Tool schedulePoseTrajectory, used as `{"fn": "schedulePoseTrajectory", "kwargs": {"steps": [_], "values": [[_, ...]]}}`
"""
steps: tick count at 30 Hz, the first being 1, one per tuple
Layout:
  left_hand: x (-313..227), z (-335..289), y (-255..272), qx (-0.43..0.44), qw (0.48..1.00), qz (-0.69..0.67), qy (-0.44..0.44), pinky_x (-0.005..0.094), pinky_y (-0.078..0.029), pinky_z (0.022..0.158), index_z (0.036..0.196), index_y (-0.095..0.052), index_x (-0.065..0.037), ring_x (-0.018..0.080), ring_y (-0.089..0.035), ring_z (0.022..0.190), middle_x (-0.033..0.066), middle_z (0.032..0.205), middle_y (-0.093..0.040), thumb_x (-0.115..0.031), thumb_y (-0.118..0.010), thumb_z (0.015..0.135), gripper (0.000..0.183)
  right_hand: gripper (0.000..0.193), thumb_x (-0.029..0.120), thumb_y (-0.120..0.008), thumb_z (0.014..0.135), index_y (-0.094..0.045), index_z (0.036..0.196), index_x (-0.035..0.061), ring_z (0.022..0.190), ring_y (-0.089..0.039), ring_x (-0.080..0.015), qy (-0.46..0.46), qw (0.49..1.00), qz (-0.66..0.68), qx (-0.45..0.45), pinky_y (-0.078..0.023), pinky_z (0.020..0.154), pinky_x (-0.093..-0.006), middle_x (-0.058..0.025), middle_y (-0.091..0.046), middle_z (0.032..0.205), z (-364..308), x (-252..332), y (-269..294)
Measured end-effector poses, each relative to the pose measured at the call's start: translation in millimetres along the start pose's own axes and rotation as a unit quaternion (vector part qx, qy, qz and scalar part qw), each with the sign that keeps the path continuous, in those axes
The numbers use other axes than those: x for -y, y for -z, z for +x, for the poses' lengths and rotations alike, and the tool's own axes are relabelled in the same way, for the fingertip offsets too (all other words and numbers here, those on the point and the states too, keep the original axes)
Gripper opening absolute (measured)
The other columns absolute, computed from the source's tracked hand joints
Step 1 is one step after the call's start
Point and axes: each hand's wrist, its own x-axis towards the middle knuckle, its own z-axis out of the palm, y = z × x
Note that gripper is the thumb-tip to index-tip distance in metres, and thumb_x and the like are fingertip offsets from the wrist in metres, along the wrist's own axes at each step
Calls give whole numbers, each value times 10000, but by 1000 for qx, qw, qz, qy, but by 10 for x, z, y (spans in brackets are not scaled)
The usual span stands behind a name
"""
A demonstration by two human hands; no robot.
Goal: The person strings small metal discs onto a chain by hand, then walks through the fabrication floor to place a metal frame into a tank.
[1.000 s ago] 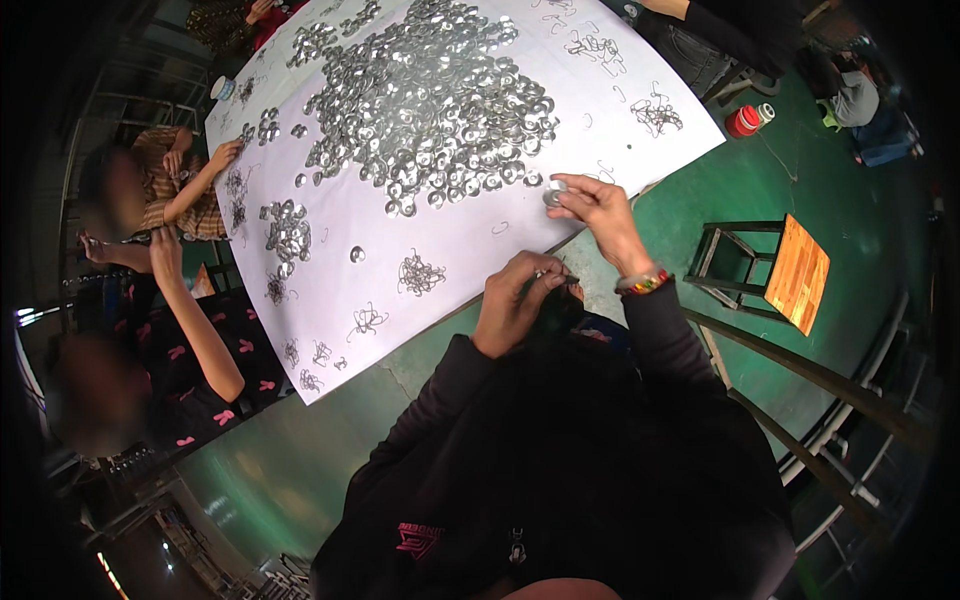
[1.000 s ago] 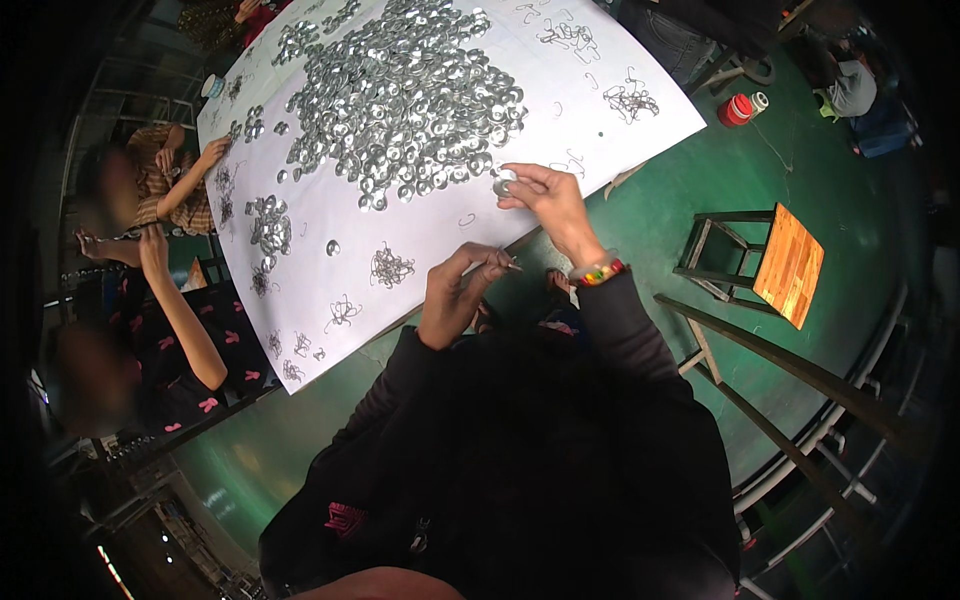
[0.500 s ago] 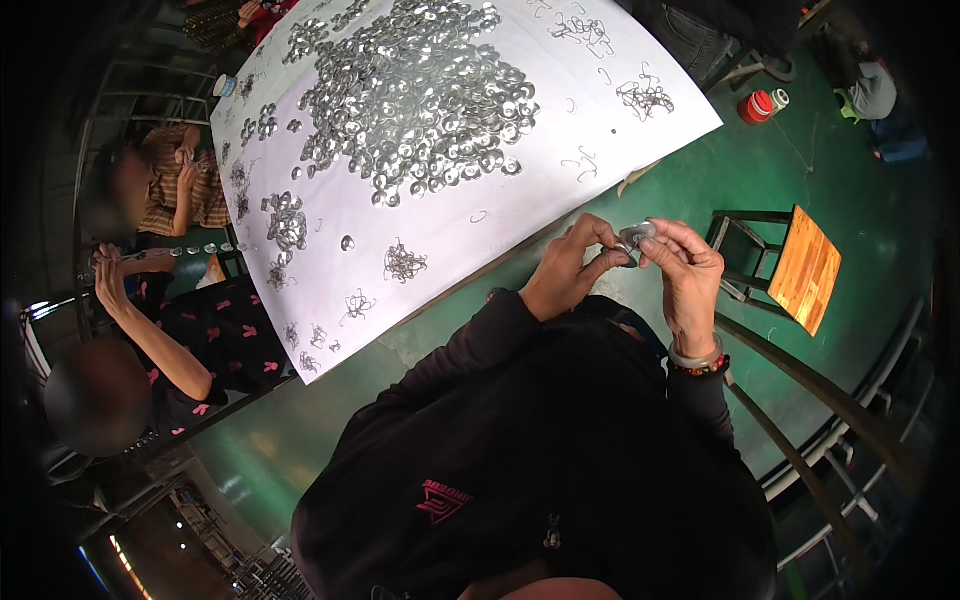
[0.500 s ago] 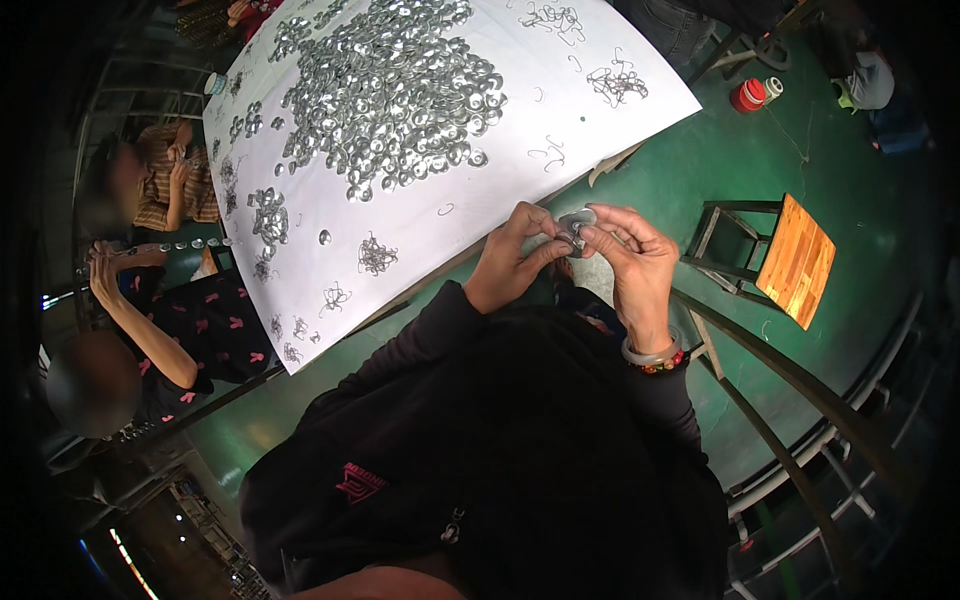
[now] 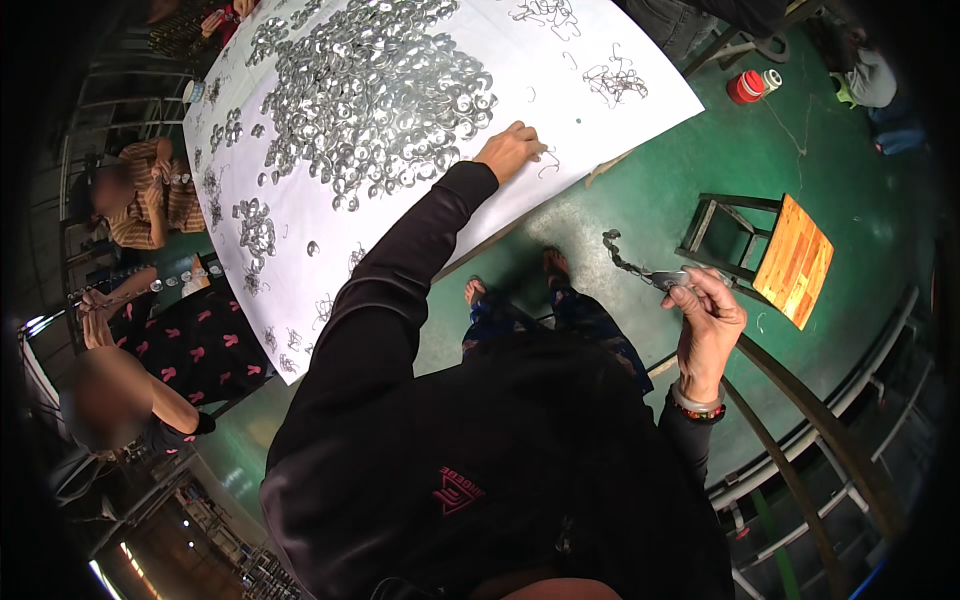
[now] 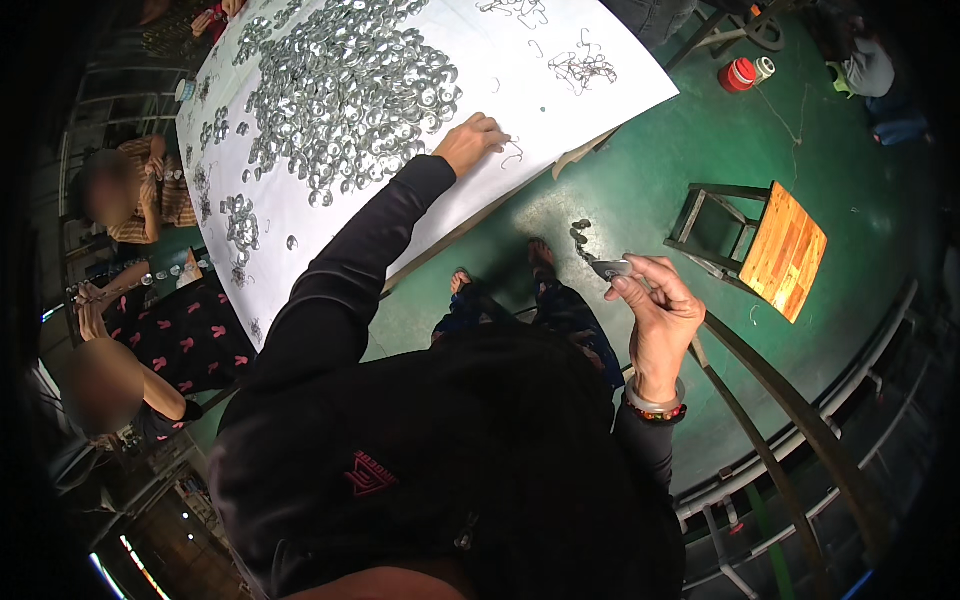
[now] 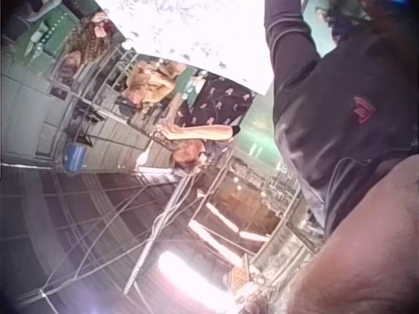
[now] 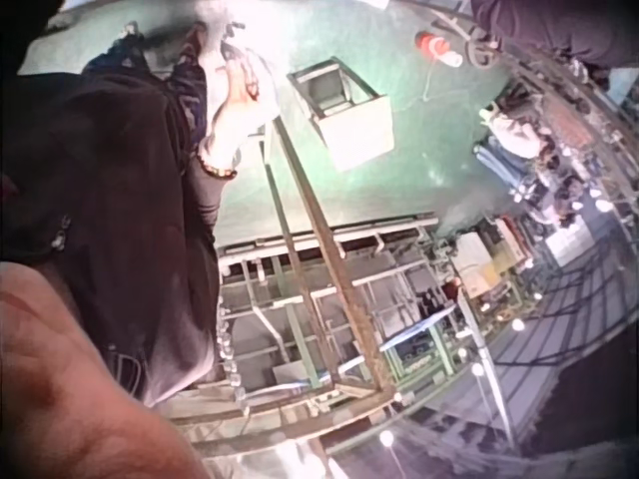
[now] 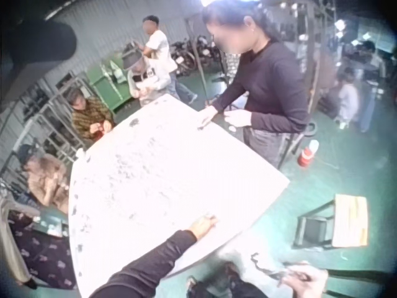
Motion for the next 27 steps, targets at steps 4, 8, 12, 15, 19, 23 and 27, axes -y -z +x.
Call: {"fn": "schedulePoseTrajectory", "kwargs": {"steps": [4,8,12,15,19,23,27], "values": [[-30,-116,-90,-44,998,47,-5,306,-481,689,849,-584,-92,204,-512,879,48,870,-520,-126,-546,773,92,231,-149,-607,696,-615,907,-56,640,-572,-151,-1,1000,15,-15,-468,587,-244,-91,-571,794,-8,-4,50],[-185,-192,-185,-79,989,113,48,340,-474,686,857,-512,-46,241,-503,863,84,870,-479,-78,-507,779,84,234,-147,-602,702,-614,916,-52,646,-572,-151,1,999,31,-31,-474,589,-242,-95,-575,802,-9,15,104],[-325,-102,-188,-165,977,68,119,363,-458,690,838,-485,-14,289,-496,849,118,832,-485,-32,-471,781,62,232,-141,-595,714,-612,927,-50,653,-572,-152,7,998,46,-29,-479,590,-239,-99,-578,816,-11,47,178],[-417,39,-131,-176,969,-31,169,381,-447,703,845,-472,2,328,-504,818,157,829,-513,-13,-454,784,66,229,-131,-595,724,-611,937,-47,656,-571,-153,5,997,59,-41,-476,591,-240,-97,-579,822,-12,49,233],[-485,66,-143,-121,982,-76,126,395,-448,718,876,-527,23,355,-528,806,181,818,-555,-46,-453,834,110,242,-127,-599,726,-604,956,-50,668,-568,-158,11,997,55,-53,-470,606,-242,-110,-585,860,-13,70,286],[-296,-209,-318,-39,997,26,62,377,-460,748,890,-584,-4,317,-540,851,156,882,-561,-5,-494,723,190,243,-108,-601,726,-591,965,-66,670,-556,-145,-11,998,15,-52,-452,630,-230,-98,-576,874,-36,82,164],[-155,-259,-516,-53,985,-11,165,368,-475,736,783,-559,-23,296,-526,886,164,911,-544,-50,-516,675,119,196,-58,-567,766,-561,960,-87,701,-488,-119,-11,997,-52,-62,-421,618,-232,-69,-551,861,-122,152,19]]}}
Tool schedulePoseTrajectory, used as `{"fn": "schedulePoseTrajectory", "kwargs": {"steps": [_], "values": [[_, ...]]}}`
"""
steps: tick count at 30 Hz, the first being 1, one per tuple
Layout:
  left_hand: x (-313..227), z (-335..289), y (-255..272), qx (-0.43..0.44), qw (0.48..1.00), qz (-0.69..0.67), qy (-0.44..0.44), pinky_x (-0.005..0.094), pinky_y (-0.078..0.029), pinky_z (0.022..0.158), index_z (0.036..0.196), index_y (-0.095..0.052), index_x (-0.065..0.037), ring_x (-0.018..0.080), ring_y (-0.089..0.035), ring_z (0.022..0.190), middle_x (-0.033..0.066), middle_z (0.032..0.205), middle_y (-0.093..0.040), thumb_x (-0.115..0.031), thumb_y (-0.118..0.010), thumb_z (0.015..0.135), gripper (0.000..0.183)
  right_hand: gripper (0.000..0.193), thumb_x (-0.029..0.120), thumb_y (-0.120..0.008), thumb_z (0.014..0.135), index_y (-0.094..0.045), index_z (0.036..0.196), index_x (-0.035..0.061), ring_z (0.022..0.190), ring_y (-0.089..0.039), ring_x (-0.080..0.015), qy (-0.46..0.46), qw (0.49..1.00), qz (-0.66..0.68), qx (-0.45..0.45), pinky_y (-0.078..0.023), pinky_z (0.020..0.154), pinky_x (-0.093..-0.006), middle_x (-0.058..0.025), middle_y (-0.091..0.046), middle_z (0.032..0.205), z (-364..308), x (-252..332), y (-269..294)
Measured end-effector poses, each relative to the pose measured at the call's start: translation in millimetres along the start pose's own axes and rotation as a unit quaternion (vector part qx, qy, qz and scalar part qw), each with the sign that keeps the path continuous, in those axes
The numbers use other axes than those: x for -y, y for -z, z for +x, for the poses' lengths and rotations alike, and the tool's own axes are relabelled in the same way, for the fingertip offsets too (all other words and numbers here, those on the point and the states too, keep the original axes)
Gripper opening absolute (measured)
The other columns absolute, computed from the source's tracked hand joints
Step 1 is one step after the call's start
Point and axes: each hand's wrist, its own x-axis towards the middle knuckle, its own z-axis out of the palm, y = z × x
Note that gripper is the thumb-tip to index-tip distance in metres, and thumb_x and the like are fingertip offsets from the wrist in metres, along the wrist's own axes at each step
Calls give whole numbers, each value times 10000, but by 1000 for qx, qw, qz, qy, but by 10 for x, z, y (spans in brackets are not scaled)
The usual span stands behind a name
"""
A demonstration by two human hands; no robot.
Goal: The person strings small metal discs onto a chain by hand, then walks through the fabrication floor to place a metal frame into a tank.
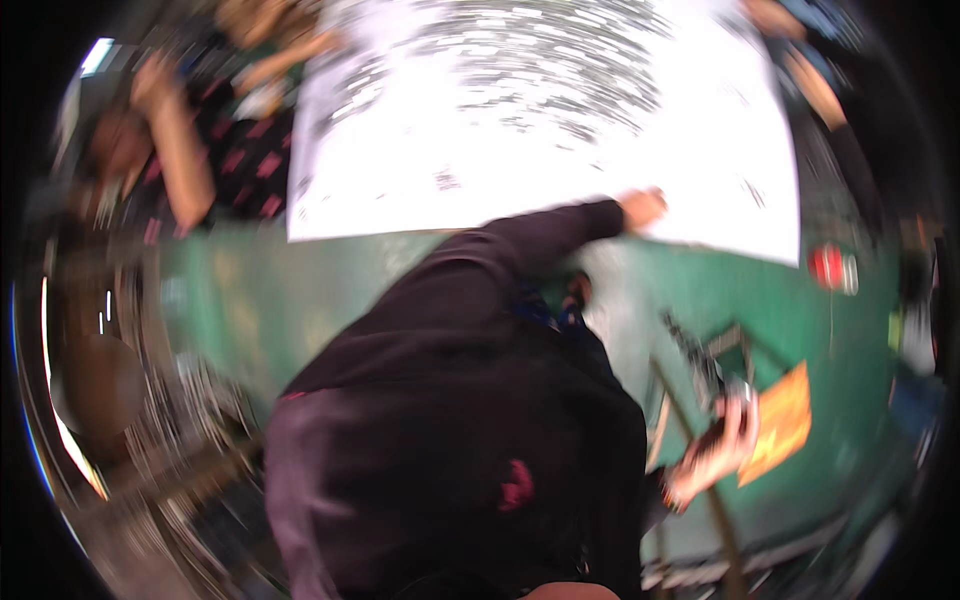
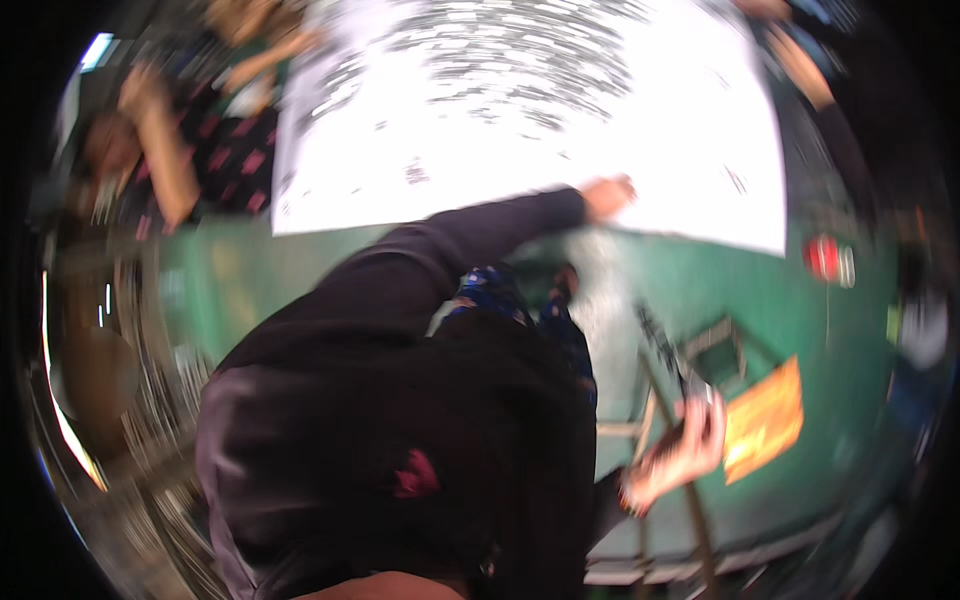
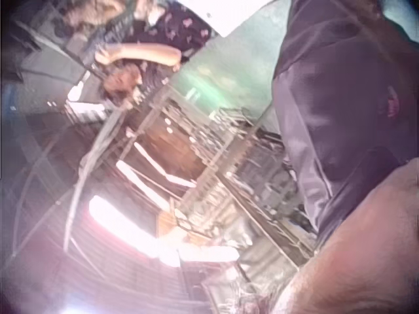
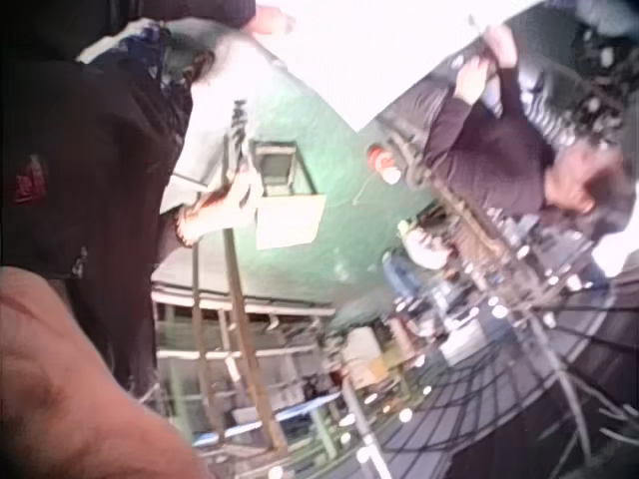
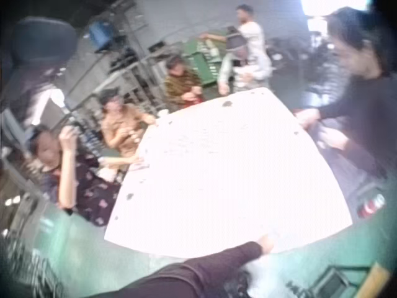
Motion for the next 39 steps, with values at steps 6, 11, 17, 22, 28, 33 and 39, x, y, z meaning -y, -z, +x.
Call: {"fn": "schedulePoseTrajectory", "kwargs": {"steps": [6,11,17,22,28,33,39], "values": [[-419,-9,-89,-135,962,206,-115,314,-474,513,716,-578,-17,217,-540,709,88,738,-529,-147,-519,654,155,245,36,-577,825,-551,1052,-51,744,-480,-120,12,999,-11,39,-394,686,-233,-76,-577,900,68,-183,414],[-493,-163,-102,-141,969,204,1,310,-470,472,796,-568,36,219,-539,704,130,784,-514,-162,-508,672,241,239,33,-569,826,-546,1039,-72,744,-491,-136,36,997,-26,59,-394,683,-236,-94,-576,895,112,6,211],[-108,-62,34,-301,914,-140,234,383,-445,705,790,-560,33,337,-533,782,193,871,-522,38,-491,654,152,220,51,-562,824,-550,1015,-57,716,-456,-140,64,989,-37,126,-364,686,-249,-75,-556,838,210,30,-8],[724,-1663,738,-426,825,-73,365,389,-442,739,773,-577,12,336,-543,815,169,855,-570,6,-477,708,119,136,54,-532,837,-559,951,-15,704,-434,-131,76,976,-11,205,-339,673,-247,-34,-531,827,219,31,-199],[1834,-3893,1628,-497,634,-88,586,323,-498,523,843,-600,-11,189,-595,516,111,641,-605,-109,-546,804,119,163,114,-516,770,-624,688,23,701,-558,-192,93,982,-131,95,-449,742,-331,-71,-573,729,-156,230,-804],[3068,-5069,1986,-193,698,103,682,424,-487,647,771,-641,-51,324,-620,751,170,791,-632,-279,-507,782,265,261,36,-554,815,-490,1039,-80,784,-480,-133,46,988,-47,140,-380,677,-236,-91,-527,900,9,-29,-584],[3769,-5887,2091,-88,654,58,749,401,-475,773,838,-673,-64,314,-611,871,153,914,-639,-406,-512,761,385,214,-31,-574,783,-560,997,-40,705,-501,-141,50,984,1,172,-416,633,-237,-80,-543,863,-133,36,-878]]}}
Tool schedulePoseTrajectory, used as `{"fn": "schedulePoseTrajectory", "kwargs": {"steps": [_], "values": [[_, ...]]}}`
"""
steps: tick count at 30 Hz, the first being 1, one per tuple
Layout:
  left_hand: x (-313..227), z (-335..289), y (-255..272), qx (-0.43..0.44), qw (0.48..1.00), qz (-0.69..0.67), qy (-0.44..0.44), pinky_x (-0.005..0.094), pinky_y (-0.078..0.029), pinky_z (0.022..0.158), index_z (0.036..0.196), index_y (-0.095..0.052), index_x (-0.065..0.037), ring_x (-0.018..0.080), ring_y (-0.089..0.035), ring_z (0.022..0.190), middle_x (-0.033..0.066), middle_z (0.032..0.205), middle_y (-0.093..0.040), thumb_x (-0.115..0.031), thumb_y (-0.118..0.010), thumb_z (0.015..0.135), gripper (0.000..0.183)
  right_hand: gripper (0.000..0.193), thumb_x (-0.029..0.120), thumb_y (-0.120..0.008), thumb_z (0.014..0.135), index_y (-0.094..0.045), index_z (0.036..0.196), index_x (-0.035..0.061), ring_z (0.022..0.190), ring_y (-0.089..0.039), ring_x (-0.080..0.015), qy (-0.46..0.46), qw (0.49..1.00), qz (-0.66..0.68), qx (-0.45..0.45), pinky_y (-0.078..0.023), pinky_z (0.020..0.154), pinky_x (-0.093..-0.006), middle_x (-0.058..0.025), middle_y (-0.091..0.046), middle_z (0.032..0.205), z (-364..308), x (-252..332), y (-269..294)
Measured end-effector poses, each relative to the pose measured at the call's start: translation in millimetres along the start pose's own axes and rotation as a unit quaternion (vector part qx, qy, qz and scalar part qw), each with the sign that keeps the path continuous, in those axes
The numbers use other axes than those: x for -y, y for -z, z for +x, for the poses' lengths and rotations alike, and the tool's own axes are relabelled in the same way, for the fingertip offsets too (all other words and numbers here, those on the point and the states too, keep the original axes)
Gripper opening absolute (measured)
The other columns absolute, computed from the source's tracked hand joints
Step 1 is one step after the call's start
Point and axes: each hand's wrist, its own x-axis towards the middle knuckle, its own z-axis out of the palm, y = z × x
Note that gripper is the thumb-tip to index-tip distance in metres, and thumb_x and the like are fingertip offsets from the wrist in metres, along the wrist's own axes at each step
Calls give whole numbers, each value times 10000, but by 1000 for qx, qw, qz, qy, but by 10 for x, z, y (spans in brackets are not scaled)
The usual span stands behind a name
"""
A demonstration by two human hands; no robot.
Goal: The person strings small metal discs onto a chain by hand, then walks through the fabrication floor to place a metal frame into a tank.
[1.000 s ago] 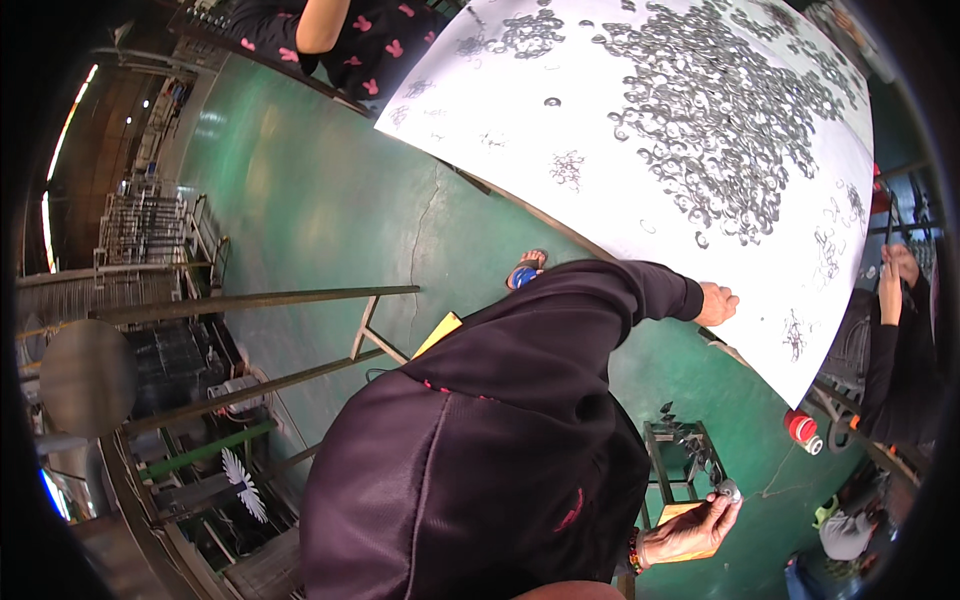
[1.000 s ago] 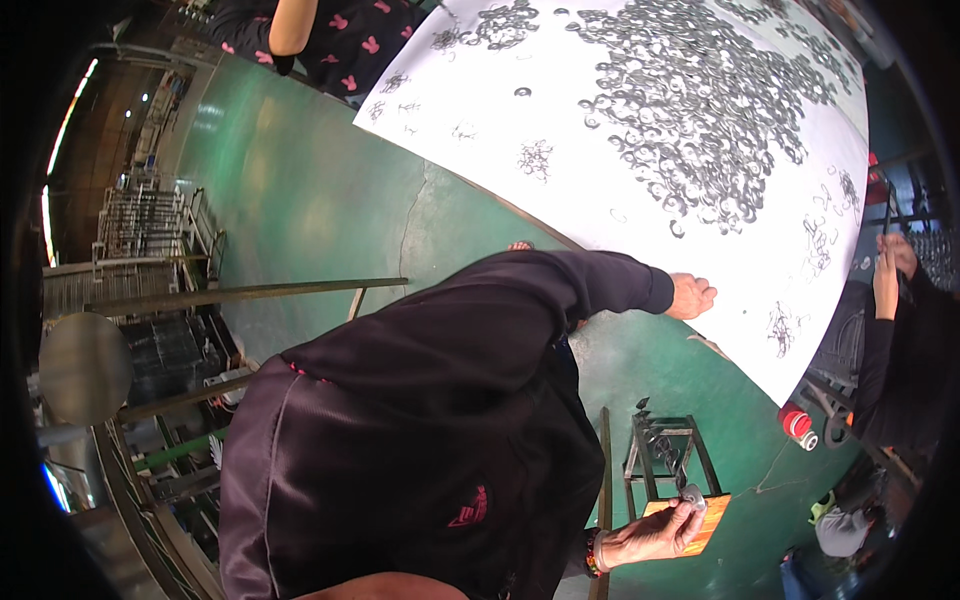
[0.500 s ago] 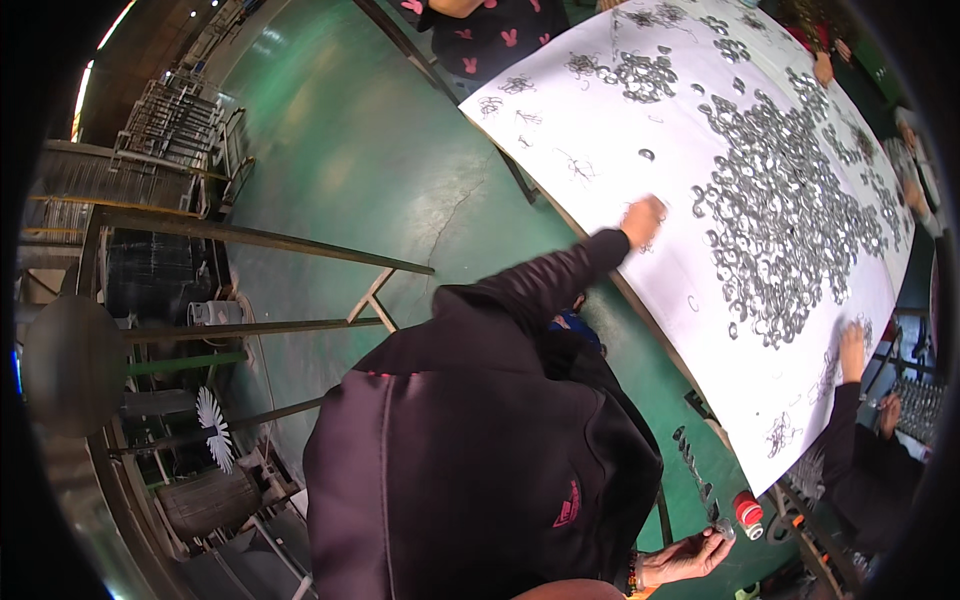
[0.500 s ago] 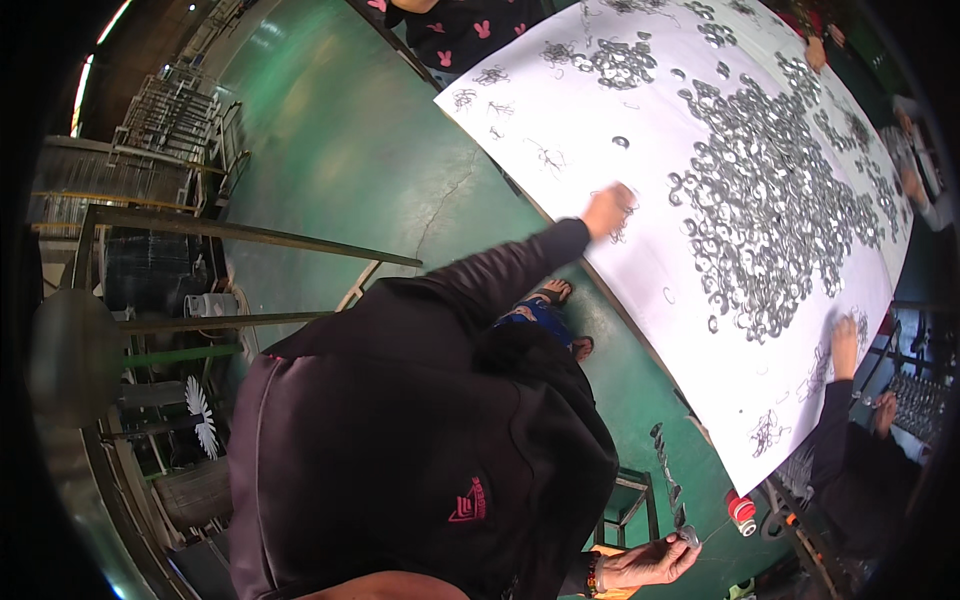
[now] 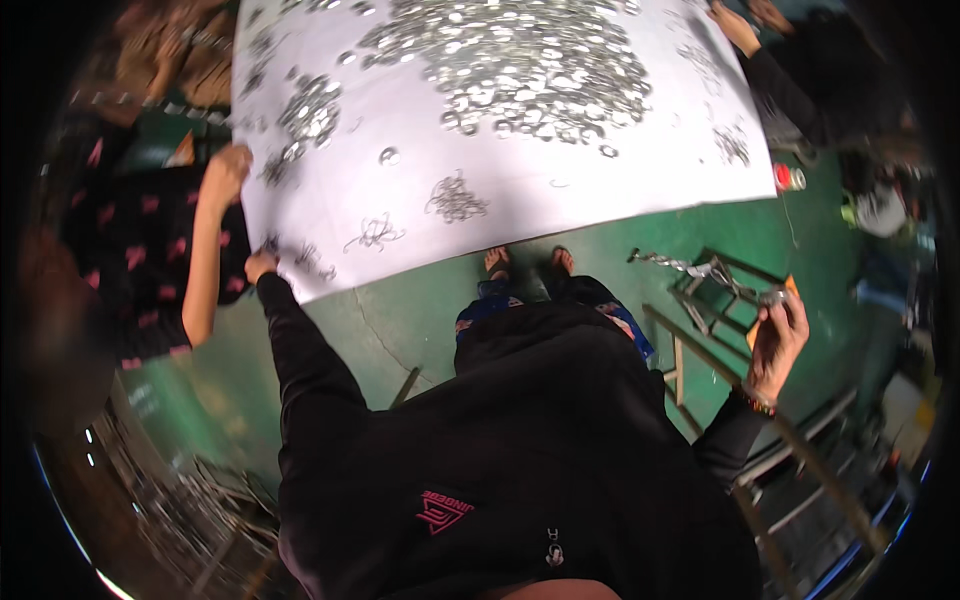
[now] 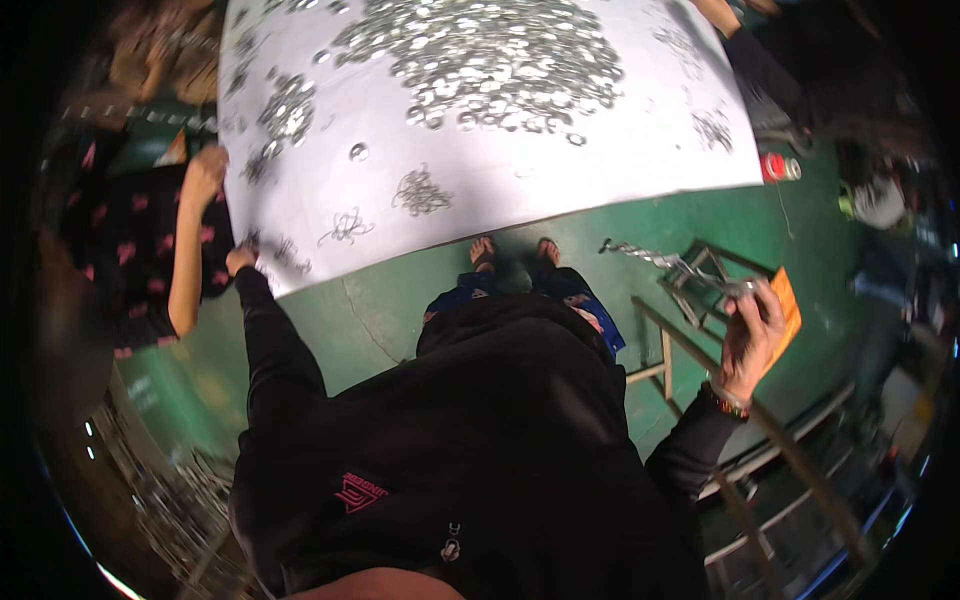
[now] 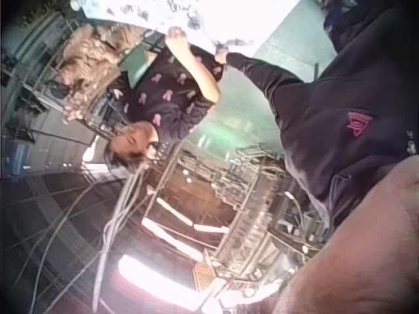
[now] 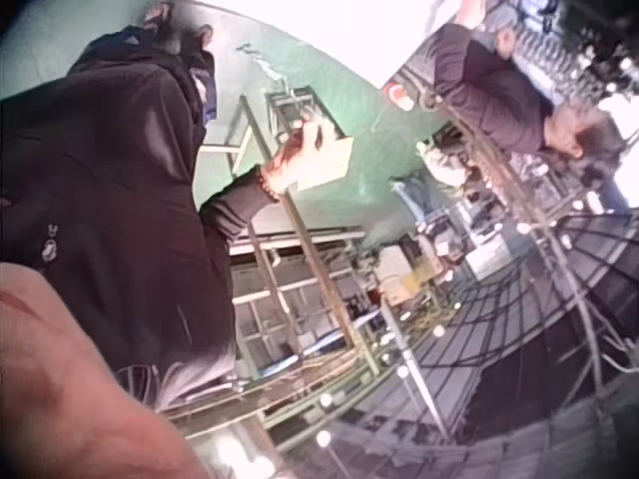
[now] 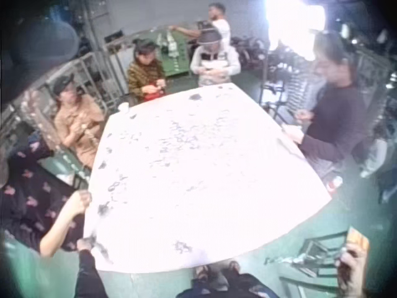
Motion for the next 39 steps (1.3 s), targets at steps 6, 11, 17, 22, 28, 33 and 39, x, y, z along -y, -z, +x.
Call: {"fn": "schedulePoseTrajectory", "kwargs": {"steps": [6,11,17,22,28,33,39], "values": [[-1115,-852,340,-92,989,102,-56,386,-491,715,954,-637,-46,314,-596,907,167,955,-622,-209,-557,749,274,213,-52,-606,754,-621,959,4,677,-563,-172,21,995,89,-36,-467,604,-247,-110,-569,898,-224,-48,157],[-3491,-2988,287,78,786,-352,-503,272,-475,710,935,-611,7,213,-627,793,144,875,-636,-60,-572,796,160,191,-82,-600,741,-613,926,-36,667,-575,-191,20,992,113,-48,-483,611,-268,-123,-566,860,-200,-130,245],[-5903,-4520,-62,159,615,-278,-720,354,-464,683,865,-651,-52,289,-597,737,144,802,-629,-124,-575,778,137,164,-123,-593,715,-618,867,-68,679,-587,-188,31,998,45,-39,-502,619,-271,-134,-575,824,-20,-143,436],[-7187,-4852,-988,55,603,-122,-787,336,-447,817,989,-641,-106,270,-568,922,114,984,-623,-126,-560,791,214,165,-171,-573,699,-615,836,-88,672,-605,-178,-2,996,81,-27,-504,606,-245,-129,-584,831,170,-227,609],[-7451,-4726,-1339,-5,482,9,-876,338,-463,776,880,-610,-103,244,-517,929,82,921,-568,-72,-479,764,178,105,-149,-584,711,-599,801,-96,661,-596,-179,-66,997,26,16,-492,601,-245,-115,-573,806,499,-210,807],[-7301,-4924,-1309,-48,502,33,-863,351,-478,765,885,-556,-17,285,-540,890,135,906,-554,-72,-520,800,108,161,-143,-582,721,-616,863,-74,669,-580,-162,-77,996,50,14,-481,634,-240,-113,-590,818,723,-218,958],[-7356,-5024,-1288,57,656,-151,-737,411,-463,725,998,-577,-118,354,-569,806,198,834,-572,-100,-519,816,192,164,-104,-614,720,-650,858,-23,678,-580,-116,-58,998,-4,38,-473,627,-229,-55,-622,756,899,-182,1038]]}}
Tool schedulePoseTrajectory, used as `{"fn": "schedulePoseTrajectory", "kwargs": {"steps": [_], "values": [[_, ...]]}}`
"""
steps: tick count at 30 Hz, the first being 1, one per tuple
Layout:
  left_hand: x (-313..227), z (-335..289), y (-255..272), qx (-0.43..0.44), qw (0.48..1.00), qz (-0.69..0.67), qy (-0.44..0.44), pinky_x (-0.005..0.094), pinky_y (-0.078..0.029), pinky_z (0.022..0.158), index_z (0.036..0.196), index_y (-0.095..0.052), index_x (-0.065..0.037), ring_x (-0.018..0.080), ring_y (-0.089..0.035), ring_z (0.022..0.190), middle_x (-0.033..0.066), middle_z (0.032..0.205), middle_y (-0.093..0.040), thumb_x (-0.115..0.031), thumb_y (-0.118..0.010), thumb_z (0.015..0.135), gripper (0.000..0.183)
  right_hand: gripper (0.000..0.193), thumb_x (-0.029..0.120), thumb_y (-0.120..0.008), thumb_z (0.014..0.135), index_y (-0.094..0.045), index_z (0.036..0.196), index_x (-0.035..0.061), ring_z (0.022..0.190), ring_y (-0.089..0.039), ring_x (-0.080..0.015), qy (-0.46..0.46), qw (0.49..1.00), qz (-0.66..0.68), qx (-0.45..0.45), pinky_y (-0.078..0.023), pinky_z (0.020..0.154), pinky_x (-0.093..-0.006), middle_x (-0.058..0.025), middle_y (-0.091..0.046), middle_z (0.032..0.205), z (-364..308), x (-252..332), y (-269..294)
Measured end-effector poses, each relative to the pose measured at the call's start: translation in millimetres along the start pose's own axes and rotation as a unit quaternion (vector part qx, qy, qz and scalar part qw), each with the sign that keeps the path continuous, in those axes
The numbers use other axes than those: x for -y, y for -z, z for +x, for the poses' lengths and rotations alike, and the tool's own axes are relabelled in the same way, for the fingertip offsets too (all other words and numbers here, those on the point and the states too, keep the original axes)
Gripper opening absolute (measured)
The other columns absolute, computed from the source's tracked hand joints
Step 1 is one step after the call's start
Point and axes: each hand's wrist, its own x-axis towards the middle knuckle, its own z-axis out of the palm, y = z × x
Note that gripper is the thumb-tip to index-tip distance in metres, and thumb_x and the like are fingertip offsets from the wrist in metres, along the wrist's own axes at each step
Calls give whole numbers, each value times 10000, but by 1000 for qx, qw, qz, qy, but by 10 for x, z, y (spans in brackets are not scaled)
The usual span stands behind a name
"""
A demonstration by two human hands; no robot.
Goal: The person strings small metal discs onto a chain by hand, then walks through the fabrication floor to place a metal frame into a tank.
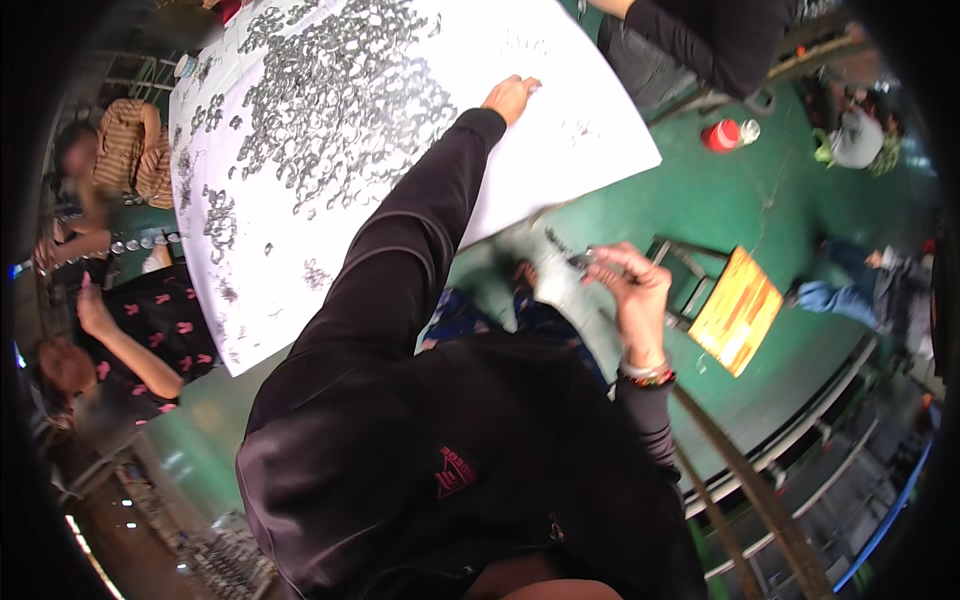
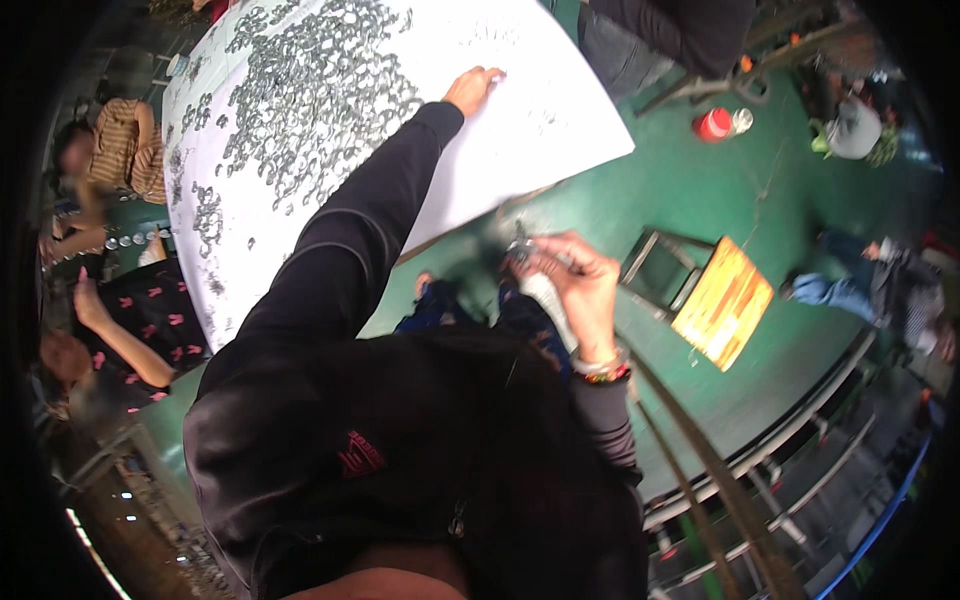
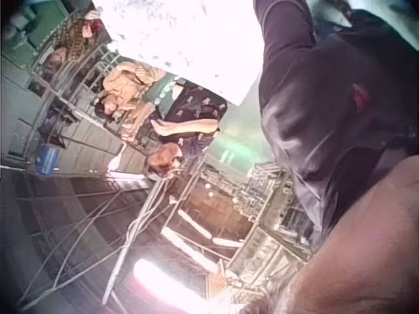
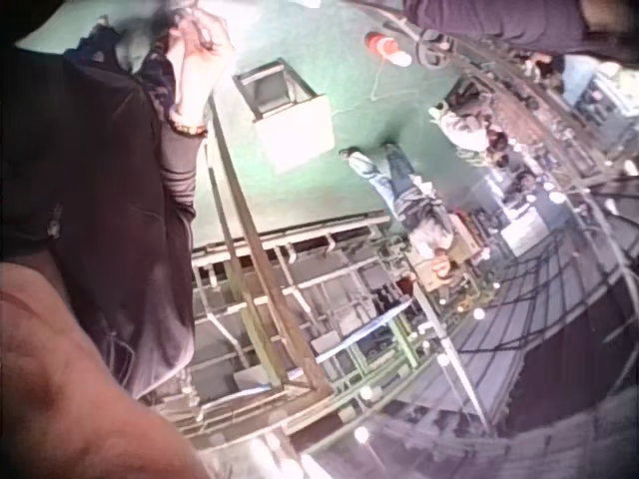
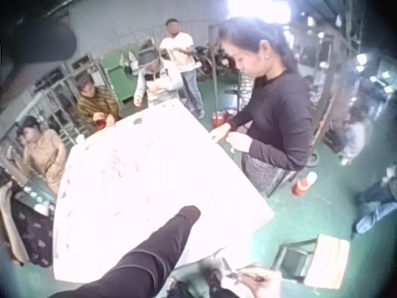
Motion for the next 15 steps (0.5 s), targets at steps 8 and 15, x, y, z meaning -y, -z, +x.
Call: {"fn": "schedulePoseTrajectory", "kwargs": {"steps": [8,15], "values": [[-109,333,-164,-55,997,-14,56,400,-480,729,871,-645,-23,326,-582,809,193,832,-581,-132,-593,758,165,196,-130,-600,726,-637,893,-34,713,-607,-160,-5,999,35,26,-530,636,-248,-100,-610,838,102,-13,100],[-149,380,-339,-32,987,145,61,391,-502,688,807,-606,-10,318,-597,838,176,899,-578,-26,-522,751,102,177,-114,-601,735,-631,898,-52,693,-604,-145,-15,1000,7,8,-489,620,-218,-95,-609,825,125,46,160]]}}
